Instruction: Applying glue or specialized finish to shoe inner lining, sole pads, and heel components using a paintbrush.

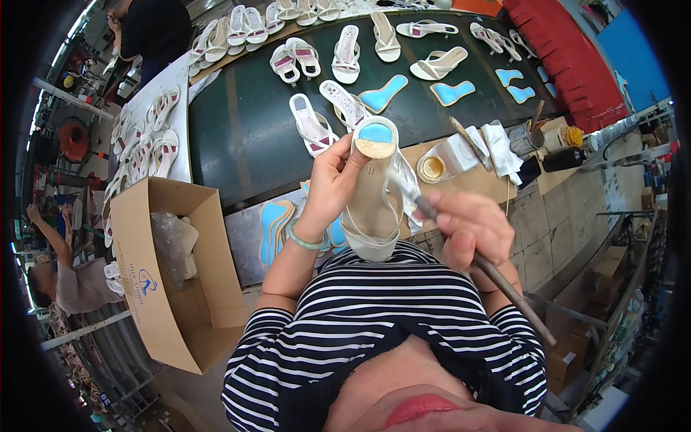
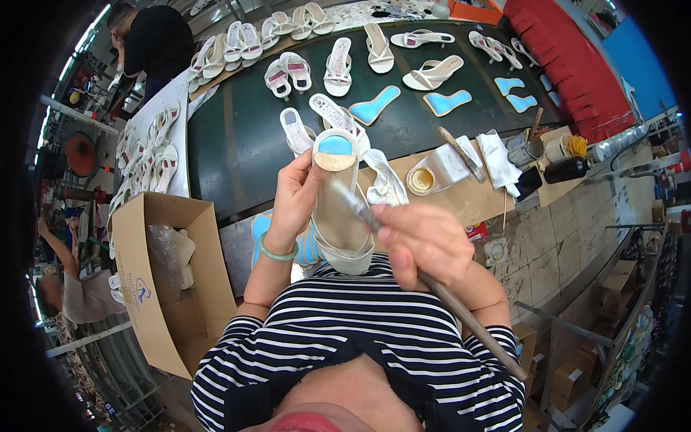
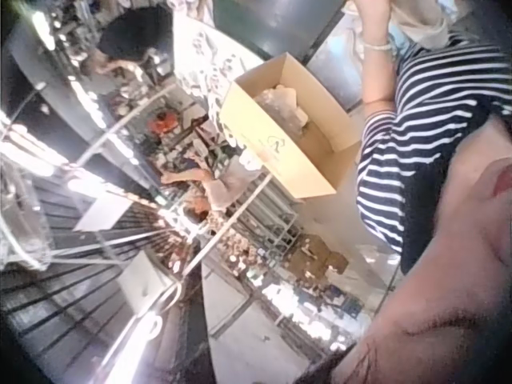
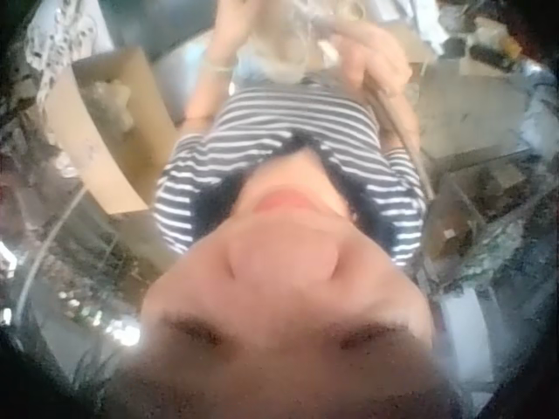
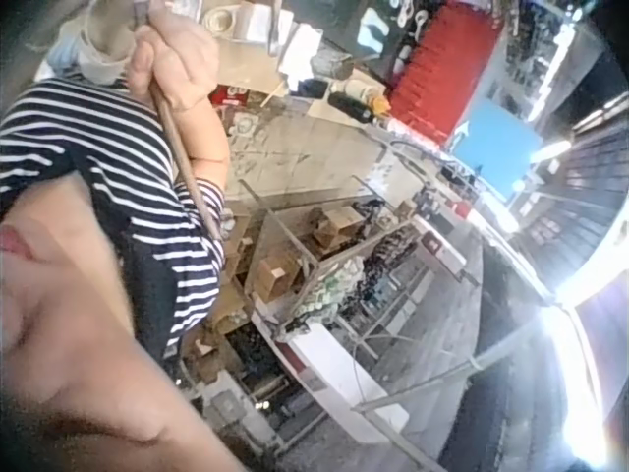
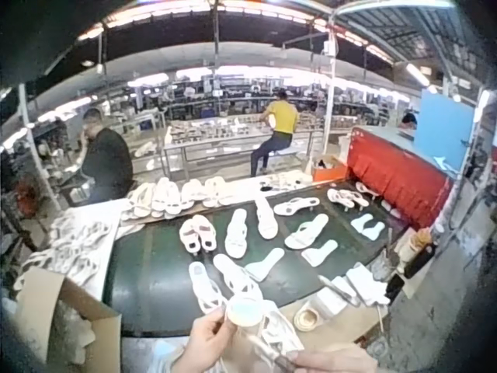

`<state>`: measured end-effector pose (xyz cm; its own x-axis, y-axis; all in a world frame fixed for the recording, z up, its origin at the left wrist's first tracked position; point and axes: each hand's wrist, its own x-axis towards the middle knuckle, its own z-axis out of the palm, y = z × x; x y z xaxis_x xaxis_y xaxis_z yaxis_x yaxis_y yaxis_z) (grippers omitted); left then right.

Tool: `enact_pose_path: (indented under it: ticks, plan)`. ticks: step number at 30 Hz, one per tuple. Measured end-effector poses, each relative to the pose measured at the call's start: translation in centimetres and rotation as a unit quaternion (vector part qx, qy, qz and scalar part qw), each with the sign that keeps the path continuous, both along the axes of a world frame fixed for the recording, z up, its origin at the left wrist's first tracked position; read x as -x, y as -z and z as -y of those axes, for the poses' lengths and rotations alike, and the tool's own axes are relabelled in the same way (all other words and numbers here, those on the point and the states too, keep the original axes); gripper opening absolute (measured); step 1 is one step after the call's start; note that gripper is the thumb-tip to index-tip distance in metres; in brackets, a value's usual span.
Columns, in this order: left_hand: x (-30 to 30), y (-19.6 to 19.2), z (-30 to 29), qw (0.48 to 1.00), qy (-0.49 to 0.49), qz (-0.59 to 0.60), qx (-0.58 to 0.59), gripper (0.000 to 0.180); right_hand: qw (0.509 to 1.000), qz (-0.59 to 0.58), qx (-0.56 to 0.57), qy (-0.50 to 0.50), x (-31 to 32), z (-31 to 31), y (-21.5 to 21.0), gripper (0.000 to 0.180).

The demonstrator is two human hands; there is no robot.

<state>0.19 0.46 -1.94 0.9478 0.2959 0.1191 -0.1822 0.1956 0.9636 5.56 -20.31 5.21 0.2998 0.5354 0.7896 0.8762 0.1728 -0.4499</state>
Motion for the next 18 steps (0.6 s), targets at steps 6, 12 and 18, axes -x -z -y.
enact_pose_path:
  ticks: [6, 12, 18]
  plan:
    - [0.1, -0.2, 0.2, 1.000, -0.005, -0.015, -0.021, 0.034, 0.993, 0.080, 0.035, -0.078, -0.7, -0.3, -1.1, 0.007]
    - [-0.2, -0.4, 0.5, 0.999, -0.008, -0.019, -0.043, 0.031, 0.985, 0.154, 0.046, -0.055, -1.2, -1.3, -1.5, 0.008]
    - [-0.5, 0.1, 0.4, 0.999, -0.008, -0.031, -0.044, 0.032, 0.983, 0.169, 0.065, -0.030, -1.9, -1.6, -1.6, 0.009]
